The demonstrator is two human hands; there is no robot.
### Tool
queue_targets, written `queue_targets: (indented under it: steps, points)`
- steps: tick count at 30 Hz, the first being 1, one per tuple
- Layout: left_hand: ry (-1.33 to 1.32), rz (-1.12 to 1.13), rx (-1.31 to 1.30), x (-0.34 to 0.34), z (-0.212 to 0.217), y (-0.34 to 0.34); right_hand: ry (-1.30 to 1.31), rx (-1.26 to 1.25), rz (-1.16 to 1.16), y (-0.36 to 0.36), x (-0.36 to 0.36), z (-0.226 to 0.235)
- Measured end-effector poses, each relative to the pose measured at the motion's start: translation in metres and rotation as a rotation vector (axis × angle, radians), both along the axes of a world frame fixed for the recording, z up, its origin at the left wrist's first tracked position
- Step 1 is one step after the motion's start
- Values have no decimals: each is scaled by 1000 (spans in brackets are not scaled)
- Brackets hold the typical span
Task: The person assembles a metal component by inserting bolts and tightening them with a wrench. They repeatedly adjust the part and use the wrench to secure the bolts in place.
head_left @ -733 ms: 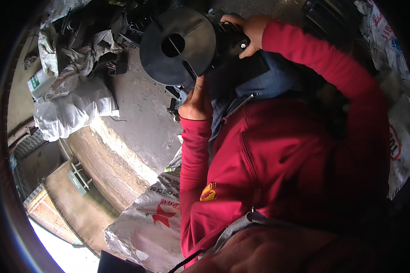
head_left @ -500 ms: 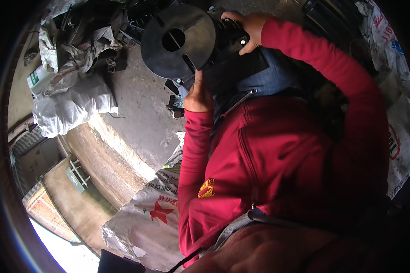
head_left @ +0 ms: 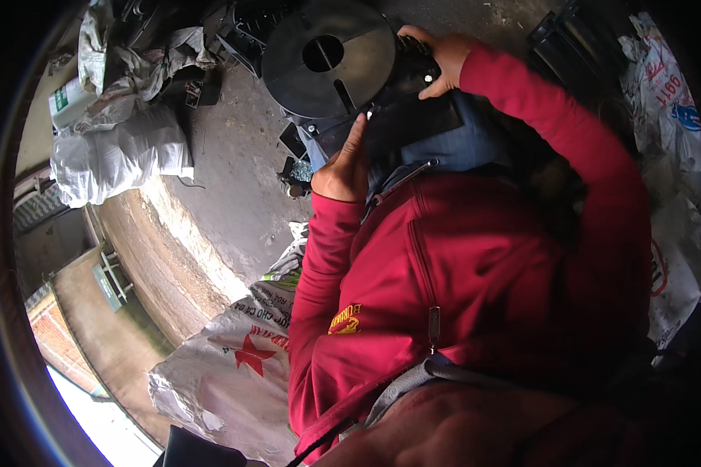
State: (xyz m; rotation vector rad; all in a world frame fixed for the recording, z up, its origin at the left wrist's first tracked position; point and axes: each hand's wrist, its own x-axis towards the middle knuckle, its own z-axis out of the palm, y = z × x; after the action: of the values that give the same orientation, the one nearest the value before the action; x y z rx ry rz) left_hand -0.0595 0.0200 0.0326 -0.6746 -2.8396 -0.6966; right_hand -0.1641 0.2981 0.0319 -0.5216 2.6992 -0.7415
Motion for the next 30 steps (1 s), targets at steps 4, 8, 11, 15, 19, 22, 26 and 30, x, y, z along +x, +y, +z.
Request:
queue_targets:
  steps: [4, 8, 11, 15, 19, 22, 26, 30]
  points:
    - [122, 12, 383, -11, 37, 0, -10, 55, 1, -1, -2, 3]
    - [244, 1, 290, -18, 0, -5, 55, 70, 42, -3, -2, 0]
    - [-2, 30, 77, -5, 4, -7, -21, 232, -1, -9, 1, 17]
    - [28, 77, 398, -9, 23, -19, -57, 234, 10, -5, 0, 15]
    - [107, 37, 379, -10, 22, -11, 5, 209, 17, -4, -4, 2]
    - [166, 64, 417, -12, 19, -18, 1, 225, 54, -10, -5, 8]
    - [-83, 212, 560, -1, 9, -44, 69, 299, 48, -19, -6, 12]
    - [-234, 314, 957, 8, -28, -56, 105, 321, 118, -22, -14, 15]
